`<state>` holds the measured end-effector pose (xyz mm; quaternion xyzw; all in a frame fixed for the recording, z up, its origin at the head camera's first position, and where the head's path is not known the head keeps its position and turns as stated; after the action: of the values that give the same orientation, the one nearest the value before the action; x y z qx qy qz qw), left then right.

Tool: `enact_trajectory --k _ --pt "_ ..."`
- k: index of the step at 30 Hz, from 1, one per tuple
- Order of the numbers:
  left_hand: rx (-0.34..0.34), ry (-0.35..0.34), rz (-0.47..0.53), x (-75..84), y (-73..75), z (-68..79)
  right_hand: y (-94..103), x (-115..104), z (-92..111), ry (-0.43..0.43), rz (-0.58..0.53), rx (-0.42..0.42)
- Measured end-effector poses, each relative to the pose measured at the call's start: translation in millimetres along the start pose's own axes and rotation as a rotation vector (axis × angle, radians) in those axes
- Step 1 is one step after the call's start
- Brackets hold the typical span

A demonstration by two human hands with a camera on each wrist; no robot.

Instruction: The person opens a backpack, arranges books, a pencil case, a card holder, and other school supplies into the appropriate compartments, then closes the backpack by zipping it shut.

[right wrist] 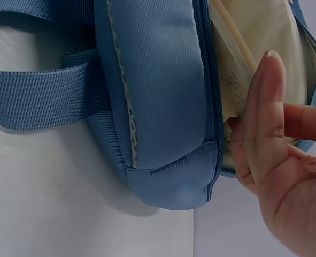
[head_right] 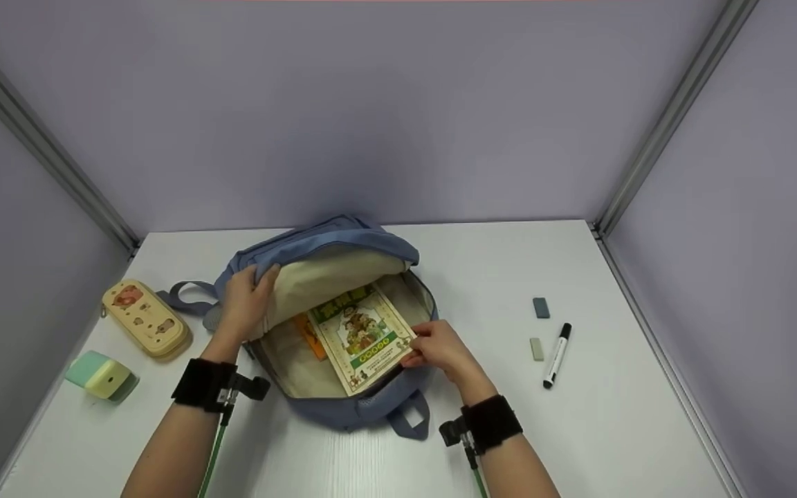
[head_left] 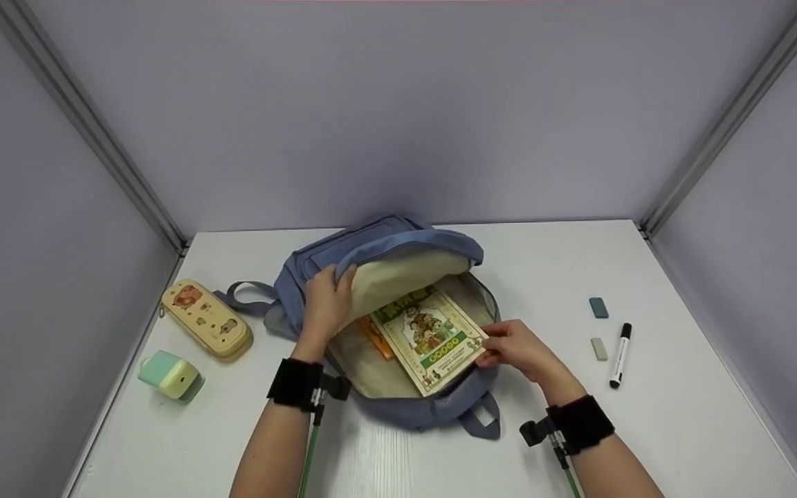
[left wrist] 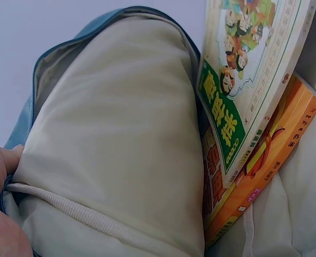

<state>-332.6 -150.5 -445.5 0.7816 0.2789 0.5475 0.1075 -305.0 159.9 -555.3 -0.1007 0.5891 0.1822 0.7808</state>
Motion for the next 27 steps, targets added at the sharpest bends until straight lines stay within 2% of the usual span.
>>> enact_trajectory --k 11,20,25,27 --pt "0.001 -0.007 -0.019 -2.1 -2.0 2.5 -9.6 8.6 -37.2 -0.063 -0.091 0.156" --pt "0.017 -0.008 -0.027 -0.6 -1.1 1.8 -18.9 0.9 -53.8 -0.06 0.0 0.235" --pt "0.011 -0.007 -0.031 0.2 -0.8 2.0 -23.8 -4.1 -58.3 -0.039 0.124 0.241" --pt "0.013 -0.012 -0.034 0.7 -0.6 2.0 -26.6 -4.9 -59.6 -0.031 0.135 0.221"
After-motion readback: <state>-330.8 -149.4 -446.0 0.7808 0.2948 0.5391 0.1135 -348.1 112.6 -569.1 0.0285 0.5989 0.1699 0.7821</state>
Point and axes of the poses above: each hand's wrist, its own z-axis away from the middle knuckle, its own y-axis out of the back of the hand, x = y × z, the point moved 9 cm from there along -z, towards the middle knuckle, and after that the axes turned 1 degree about -y, right-handed, at the moved point
